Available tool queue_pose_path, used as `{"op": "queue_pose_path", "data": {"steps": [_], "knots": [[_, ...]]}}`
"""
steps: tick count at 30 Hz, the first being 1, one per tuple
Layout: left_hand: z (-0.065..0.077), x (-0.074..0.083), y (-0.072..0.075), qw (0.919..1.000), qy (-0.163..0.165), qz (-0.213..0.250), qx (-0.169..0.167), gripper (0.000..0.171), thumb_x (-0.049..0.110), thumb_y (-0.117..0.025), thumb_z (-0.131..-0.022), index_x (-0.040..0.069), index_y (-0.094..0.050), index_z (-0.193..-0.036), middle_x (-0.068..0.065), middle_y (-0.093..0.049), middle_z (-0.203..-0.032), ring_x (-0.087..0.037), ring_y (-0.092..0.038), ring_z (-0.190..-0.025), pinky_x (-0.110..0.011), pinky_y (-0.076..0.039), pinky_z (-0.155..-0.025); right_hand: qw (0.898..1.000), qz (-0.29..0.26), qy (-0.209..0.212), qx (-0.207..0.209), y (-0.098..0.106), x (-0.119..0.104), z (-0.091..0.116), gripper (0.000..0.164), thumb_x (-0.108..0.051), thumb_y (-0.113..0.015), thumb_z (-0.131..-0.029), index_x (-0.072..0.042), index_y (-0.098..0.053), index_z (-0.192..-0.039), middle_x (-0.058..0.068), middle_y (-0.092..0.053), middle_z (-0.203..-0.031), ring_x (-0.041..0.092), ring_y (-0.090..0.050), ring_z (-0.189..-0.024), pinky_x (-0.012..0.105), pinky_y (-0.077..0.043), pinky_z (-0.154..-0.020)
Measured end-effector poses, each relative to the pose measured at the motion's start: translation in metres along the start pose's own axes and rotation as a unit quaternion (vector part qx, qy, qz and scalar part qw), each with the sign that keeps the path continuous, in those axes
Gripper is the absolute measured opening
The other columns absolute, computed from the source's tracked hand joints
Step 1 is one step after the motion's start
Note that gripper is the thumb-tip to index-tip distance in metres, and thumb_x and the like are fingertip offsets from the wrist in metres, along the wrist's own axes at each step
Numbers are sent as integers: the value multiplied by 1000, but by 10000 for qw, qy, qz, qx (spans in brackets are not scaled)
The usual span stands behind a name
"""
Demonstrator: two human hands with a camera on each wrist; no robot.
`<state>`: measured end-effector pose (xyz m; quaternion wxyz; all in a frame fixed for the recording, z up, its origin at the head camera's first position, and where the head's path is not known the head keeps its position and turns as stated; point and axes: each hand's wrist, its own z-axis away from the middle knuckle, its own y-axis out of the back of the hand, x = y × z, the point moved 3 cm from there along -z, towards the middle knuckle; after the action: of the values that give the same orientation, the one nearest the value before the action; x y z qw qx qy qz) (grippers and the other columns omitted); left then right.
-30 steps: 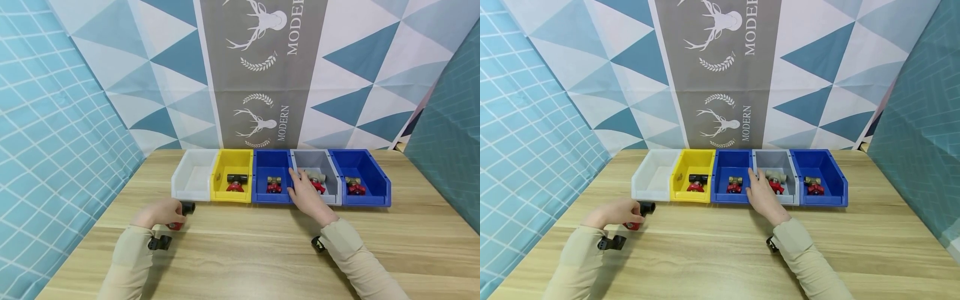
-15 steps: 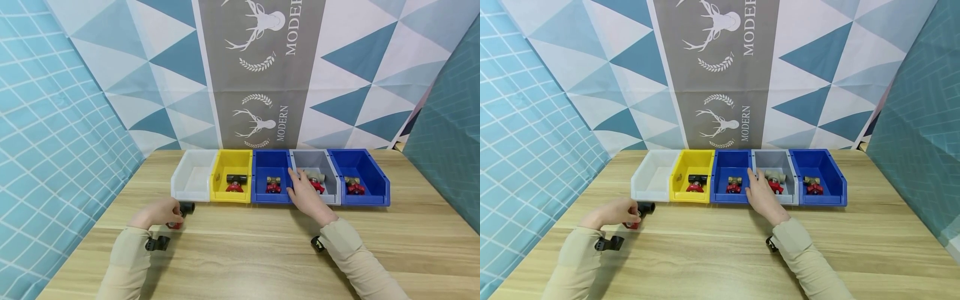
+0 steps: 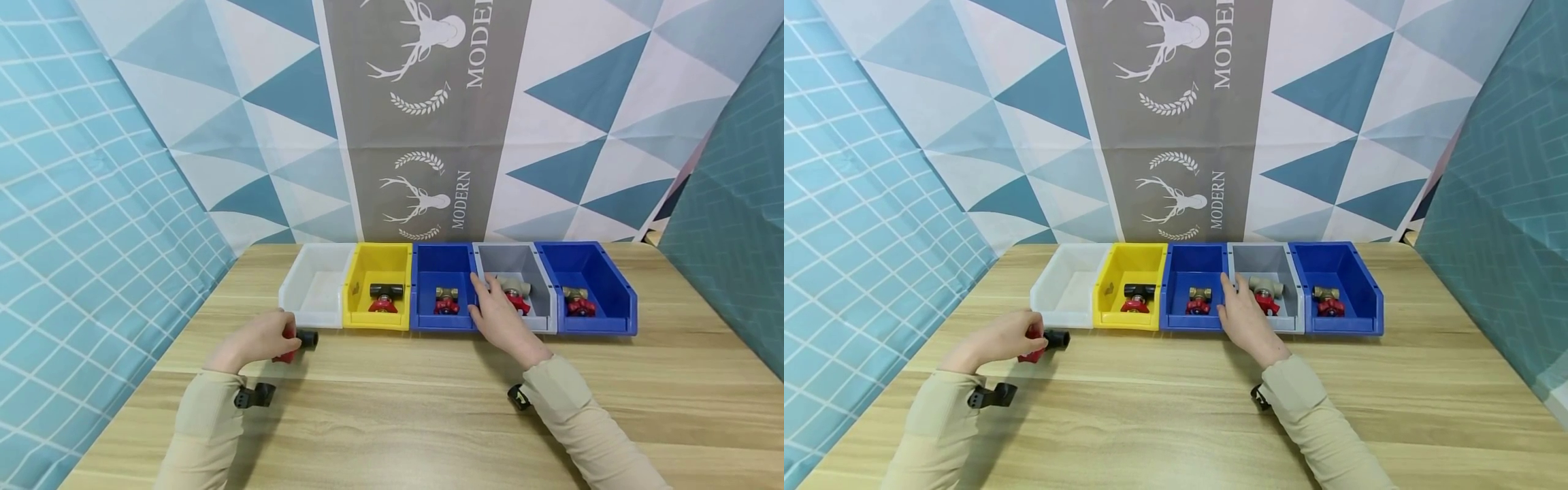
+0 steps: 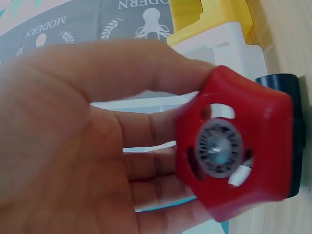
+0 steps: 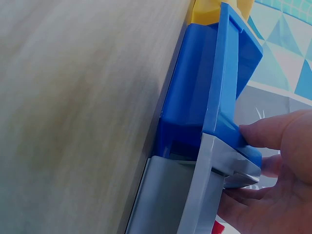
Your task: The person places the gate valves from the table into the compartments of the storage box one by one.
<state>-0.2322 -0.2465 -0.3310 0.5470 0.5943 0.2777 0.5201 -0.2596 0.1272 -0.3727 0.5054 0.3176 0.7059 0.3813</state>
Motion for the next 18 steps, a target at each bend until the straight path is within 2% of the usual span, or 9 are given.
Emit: {"op": "queue_pose_path", "data": {"steps": [7,12,18], "knots": [[-3,2,7,9995,-4,-122,306,6,13,-53,-80,9,-51,-76,-4,-46,-75,-15,-42,-60,-28,-35,-54,10000,24,-20,-15,1,0,-1,60,-14,-50,-92,0,-20,-142,30,-18,-142,45,-38,-122,54,-38,-92],[-7,5,18,9992,5,18,403,5,12,-50,-80,8,-51,-78,-5,-46,-76,-16,-42,-61,-28,-35,-55,10000,35,-20,-21,1,-1,0,60,-13,-50,-92,0,-20,-142,31,-17,-142,45,-39,-121,53,-39,-91],[-14,6,28,9974,-50,-124,705,3,11,-50,-78,9,-51,-78,-7,-45,-78,-18,-41,-63,-28,-34,-57,10000,2,-64,-48,0,-1,0,60,-14,-50,-92,0,-20,-142,30,-16,-143,45,-40,-120,53,-40,-90]]}}
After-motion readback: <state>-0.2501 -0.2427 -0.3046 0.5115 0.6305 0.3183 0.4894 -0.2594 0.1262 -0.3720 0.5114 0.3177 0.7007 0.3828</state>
